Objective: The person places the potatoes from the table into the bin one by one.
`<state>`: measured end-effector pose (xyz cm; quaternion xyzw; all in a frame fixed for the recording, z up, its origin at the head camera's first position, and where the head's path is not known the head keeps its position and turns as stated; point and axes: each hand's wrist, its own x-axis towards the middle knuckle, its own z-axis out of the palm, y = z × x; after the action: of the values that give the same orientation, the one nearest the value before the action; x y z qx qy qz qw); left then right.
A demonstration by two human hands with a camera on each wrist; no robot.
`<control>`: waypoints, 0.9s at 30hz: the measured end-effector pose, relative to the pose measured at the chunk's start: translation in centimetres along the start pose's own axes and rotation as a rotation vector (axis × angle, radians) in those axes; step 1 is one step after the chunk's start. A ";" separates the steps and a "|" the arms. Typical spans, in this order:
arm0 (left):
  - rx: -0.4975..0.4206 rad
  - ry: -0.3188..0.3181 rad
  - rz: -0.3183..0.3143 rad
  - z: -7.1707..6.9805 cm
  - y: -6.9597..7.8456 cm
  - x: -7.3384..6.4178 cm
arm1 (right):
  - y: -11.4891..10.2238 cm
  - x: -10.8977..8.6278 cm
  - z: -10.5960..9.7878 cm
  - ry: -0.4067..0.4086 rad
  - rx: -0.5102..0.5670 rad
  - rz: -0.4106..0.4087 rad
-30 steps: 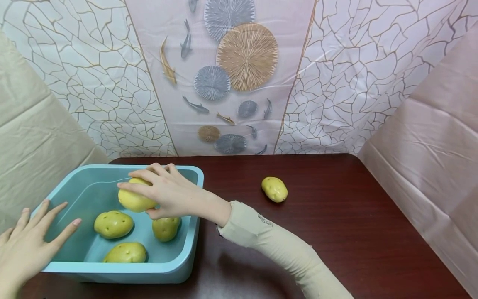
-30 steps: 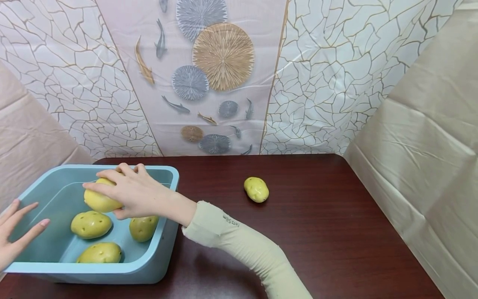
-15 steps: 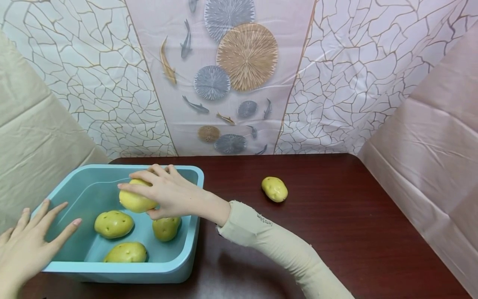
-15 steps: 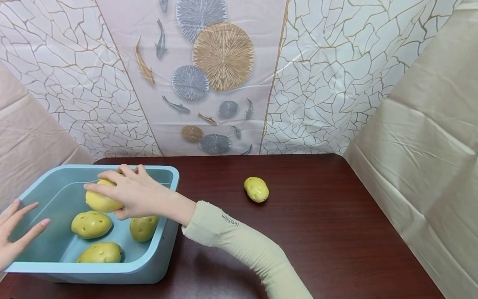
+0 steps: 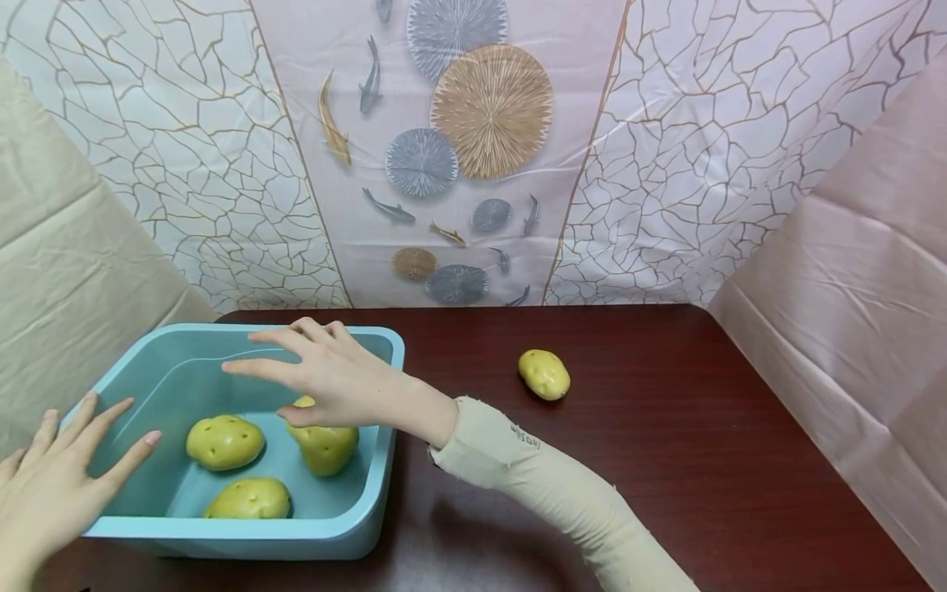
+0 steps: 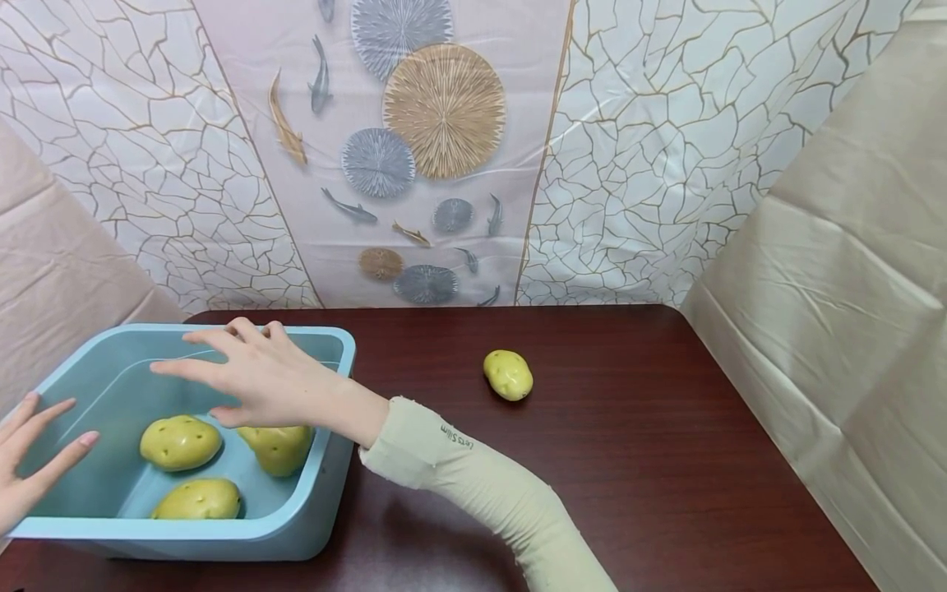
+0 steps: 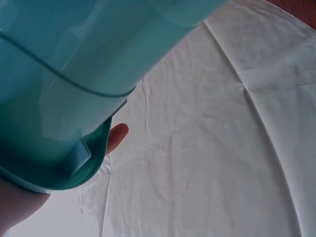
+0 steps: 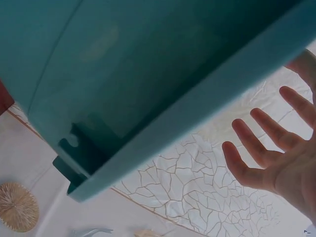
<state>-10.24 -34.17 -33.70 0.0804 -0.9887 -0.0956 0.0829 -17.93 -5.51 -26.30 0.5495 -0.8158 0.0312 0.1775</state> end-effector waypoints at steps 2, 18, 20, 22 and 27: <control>0.001 0.001 0.002 0.0 0.0 0.0 | 0.0 -0.1 0.0 0.012 -0.003 -0.006; 0.004 -0.010 -0.003 0.4 -0.4 0.2 | 0.3 -0.7 0.3 -0.022 0.006 0.027; 0.002 -0.011 0.000 0.5 -0.4 0.2 | 0.5 -0.9 0.4 -0.015 0.006 0.028; -0.001 -0.011 0.004 0.4 -0.4 0.2 | 0.6 -1.0 0.6 -0.007 0.008 0.029; 0.000 -0.014 0.001 0.2 -0.2 0.1 | 1.0 -1.4 1.0 0.003 0.023 0.030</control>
<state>-10.37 -34.36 -33.89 0.0790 -0.9893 -0.0959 0.0761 -18.61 -4.10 -27.56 0.5391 -0.8234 0.0440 0.1716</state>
